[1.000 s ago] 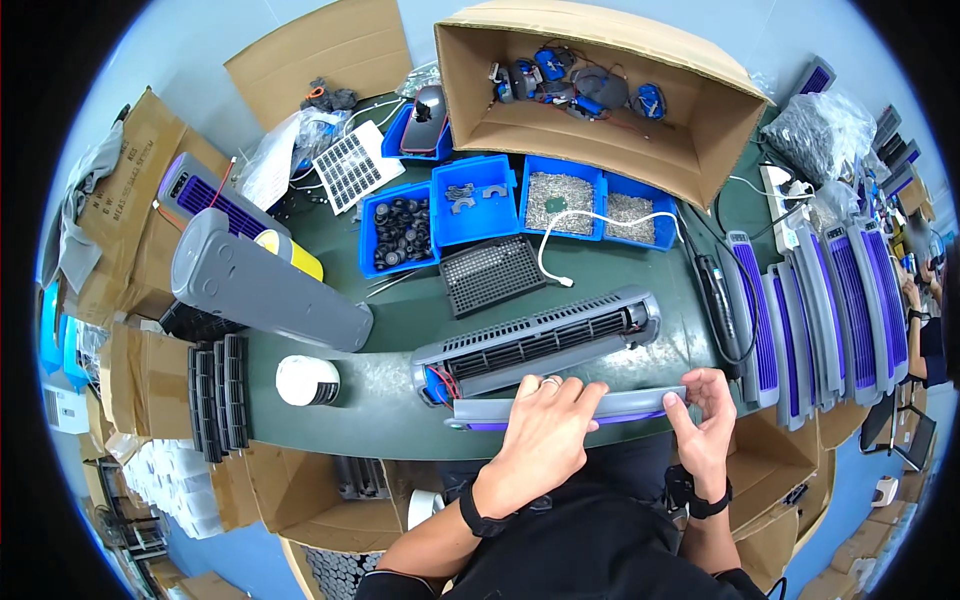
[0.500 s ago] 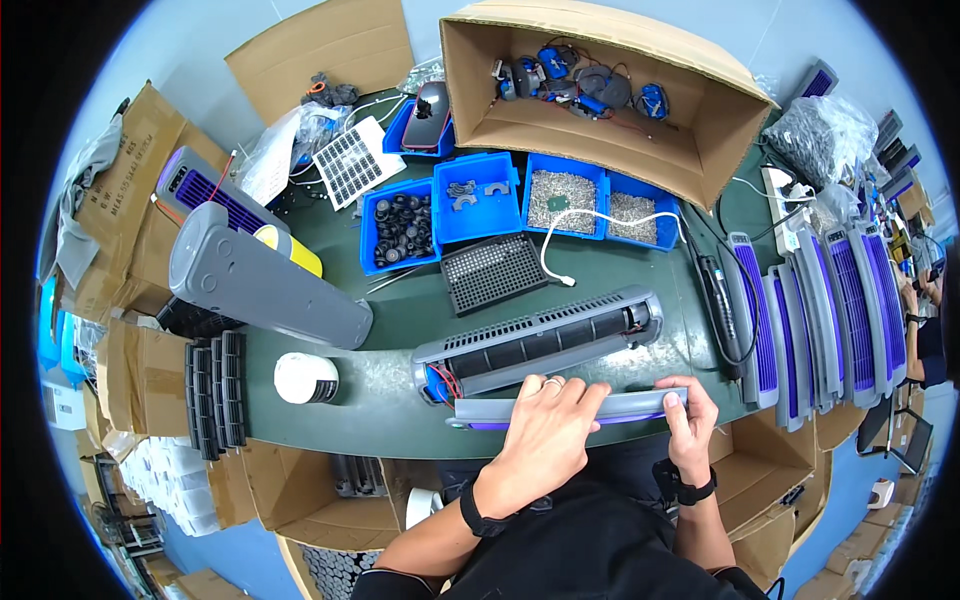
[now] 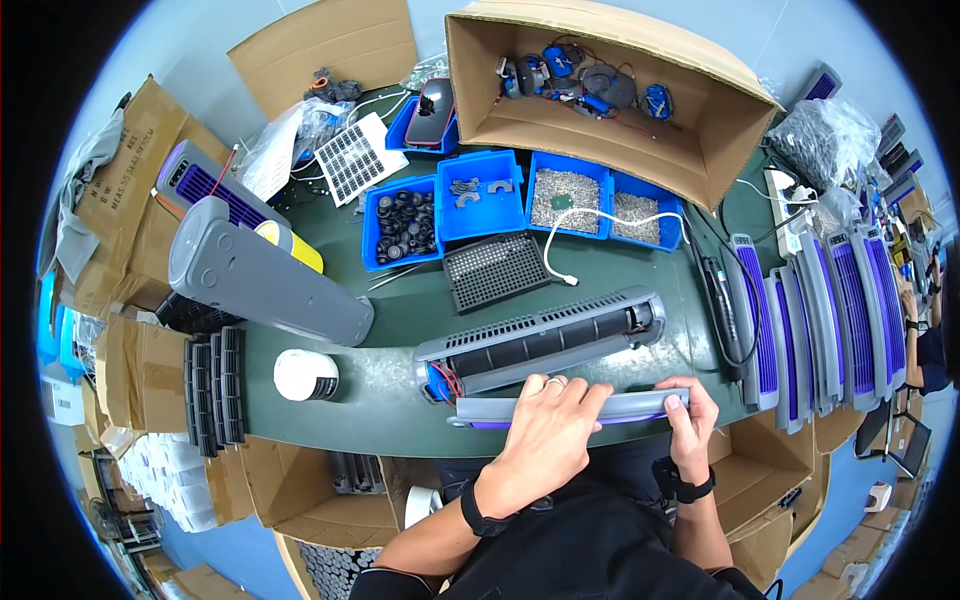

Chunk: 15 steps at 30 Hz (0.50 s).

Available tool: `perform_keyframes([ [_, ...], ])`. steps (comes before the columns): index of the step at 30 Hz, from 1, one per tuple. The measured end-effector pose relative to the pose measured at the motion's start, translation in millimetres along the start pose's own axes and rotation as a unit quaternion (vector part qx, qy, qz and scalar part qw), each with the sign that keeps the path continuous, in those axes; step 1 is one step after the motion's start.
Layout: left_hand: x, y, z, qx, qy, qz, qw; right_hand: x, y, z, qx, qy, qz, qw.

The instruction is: The person assembles a portable electronic device by connecting internal wires and securing the casing. They use a power screwdriver to fasten screws into the gray plastic housing and attach a purple front grille. The person also connects a white USB cable to the internal circuit board and places a small white component into the device.

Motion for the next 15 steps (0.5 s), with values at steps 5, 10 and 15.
perform_keyframes([
  [5, 0.2, 0.4, 0.8, -0.005, -0.002, -0.002, 1.0, -5.0, -2.2, -1.4, -0.005, -0.014, 0.01, 1.0],
  [10, -0.2, 1.0, 0.4, 0.001, -0.007, -0.003, 1.0, -9.5, -1.4, -0.5, -0.014, -0.012, 0.023, 1.0],
  [15, -1.5, 2.4, 1.6, 0.002, -0.008, -0.004, 1.0, -8.2, 0.1, -1.4, -0.011, -0.024, 0.022, 0.999],
])
Point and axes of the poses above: each hand's wrist, its own y-axis away from the middle knuckle, its own z-axis out of the back of the hand, x = y × z, the point moved 5 cm from there along -y, towards the middle knuckle, and after that the axes turned 1 degree about -z, right-handed, at the moved point
